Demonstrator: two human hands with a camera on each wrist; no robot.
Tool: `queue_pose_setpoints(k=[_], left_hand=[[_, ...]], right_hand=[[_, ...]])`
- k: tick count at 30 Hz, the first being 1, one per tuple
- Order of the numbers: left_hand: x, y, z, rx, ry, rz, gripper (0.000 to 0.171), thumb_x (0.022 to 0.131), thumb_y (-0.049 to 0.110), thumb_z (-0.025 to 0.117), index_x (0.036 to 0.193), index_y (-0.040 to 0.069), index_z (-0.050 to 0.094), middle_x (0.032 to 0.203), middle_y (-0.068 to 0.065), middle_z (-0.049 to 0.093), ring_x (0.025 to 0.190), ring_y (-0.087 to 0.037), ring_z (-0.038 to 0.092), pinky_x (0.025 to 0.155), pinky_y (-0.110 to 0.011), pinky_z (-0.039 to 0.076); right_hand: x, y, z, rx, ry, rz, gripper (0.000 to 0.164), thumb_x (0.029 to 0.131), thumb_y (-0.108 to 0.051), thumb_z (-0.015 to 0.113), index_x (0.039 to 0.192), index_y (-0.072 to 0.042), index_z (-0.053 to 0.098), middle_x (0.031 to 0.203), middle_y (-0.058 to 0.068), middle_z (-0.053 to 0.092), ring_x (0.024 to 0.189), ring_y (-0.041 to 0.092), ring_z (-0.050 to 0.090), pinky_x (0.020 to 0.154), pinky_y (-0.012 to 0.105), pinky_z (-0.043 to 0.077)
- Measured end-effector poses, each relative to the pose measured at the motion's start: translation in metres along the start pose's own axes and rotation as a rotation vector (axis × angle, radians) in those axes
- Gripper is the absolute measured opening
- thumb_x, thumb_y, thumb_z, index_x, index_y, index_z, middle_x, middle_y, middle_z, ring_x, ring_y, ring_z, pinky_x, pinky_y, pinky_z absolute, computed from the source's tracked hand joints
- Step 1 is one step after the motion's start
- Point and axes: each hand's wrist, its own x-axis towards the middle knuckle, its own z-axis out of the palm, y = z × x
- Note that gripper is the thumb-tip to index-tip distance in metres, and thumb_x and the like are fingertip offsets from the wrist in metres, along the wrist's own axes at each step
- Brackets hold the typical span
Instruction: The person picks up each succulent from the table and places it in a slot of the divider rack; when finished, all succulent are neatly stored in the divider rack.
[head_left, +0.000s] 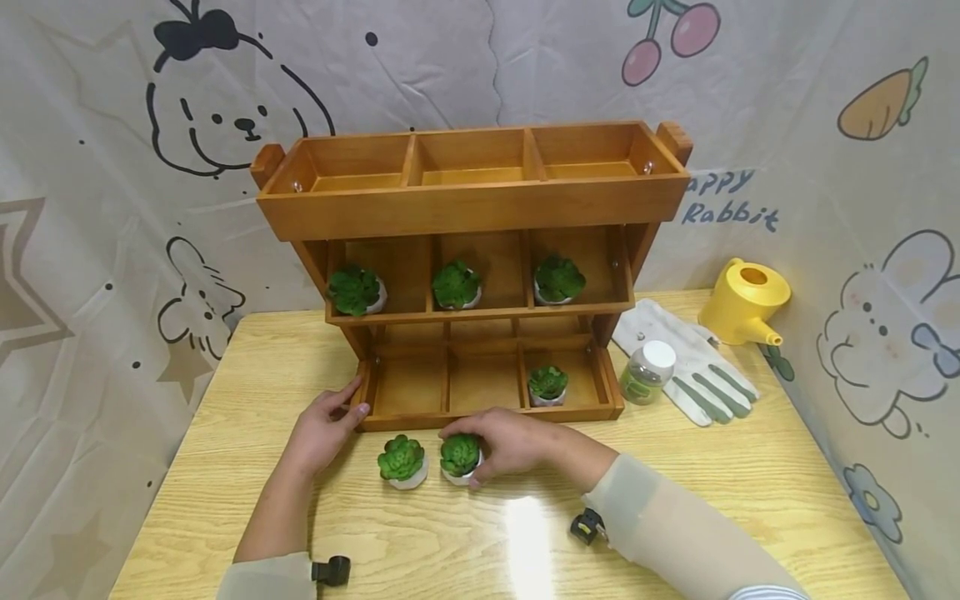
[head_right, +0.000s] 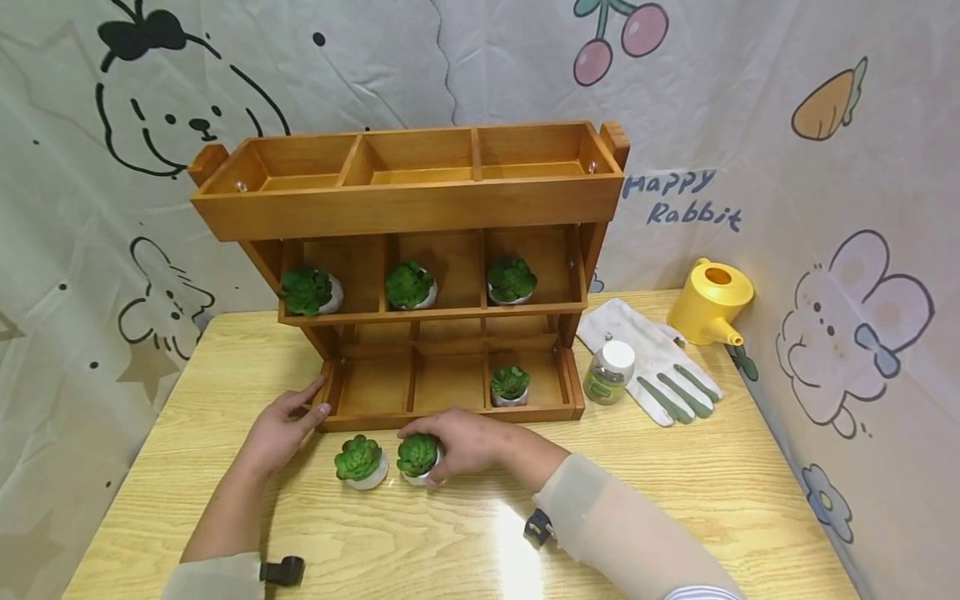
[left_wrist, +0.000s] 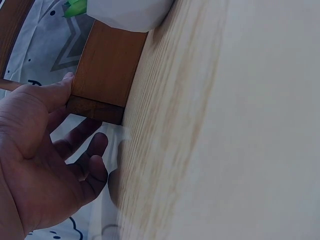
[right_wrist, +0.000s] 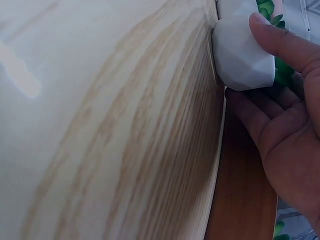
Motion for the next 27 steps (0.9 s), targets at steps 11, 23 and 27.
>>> queue_pose_setpoints(k=[11,23,27], left_hand=[[0.0,-0.001,0.0,0.005,-0.004,-0.004,0.062,0.104,0.041,0.064,0.159,0.022,0.044,0.125,-0.014,0.058,0.118,-0.031,0.056,0.097,-0.05,0.046],[0.0,0.0,0.0,0.004,-0.011,-0.007,0.061,0.105,0.038,0.064,0.16,0.021,0.043,0.129,-0.015,0.058,0.12,-0.033,0.055,0.099,-0.053,0.046],[0.0,0.0,0.0,0.01,-0.01,-0.007,0.062,0.104,0.04,0.064,0.16,0.022,0.043,0.129,-0.015,0.058,0.12,-0.032,0.055,0.099,-0.052,0.045]], right_hand=[[-0.007,0.003,-0.002,0.024,0.007,-0.004,0.078,0.081,-0.031,0.092,0.15,-0.022,0.056,0.142,-0.004,0.062,0.125,0.011,0.057,0.108,0.032,0.045],[-0.013,0.0,-0.013,0.088,0.008,0.037,0.081,0.08,-0.024,0.092,0.151,-0.024,0.055,0.14,-0.004,0.062,0.124,0.011,0.057,0.108,0.032,0.044],[-0.014,-0.001,-0.019,0.1,0.006,0.033,0.08,0.081,-0.023,0.09,0.152,-0.023,0.054,0.14,-0.004,0.062,0.122,0.01,0.057,0.106,0.031,0.045]])
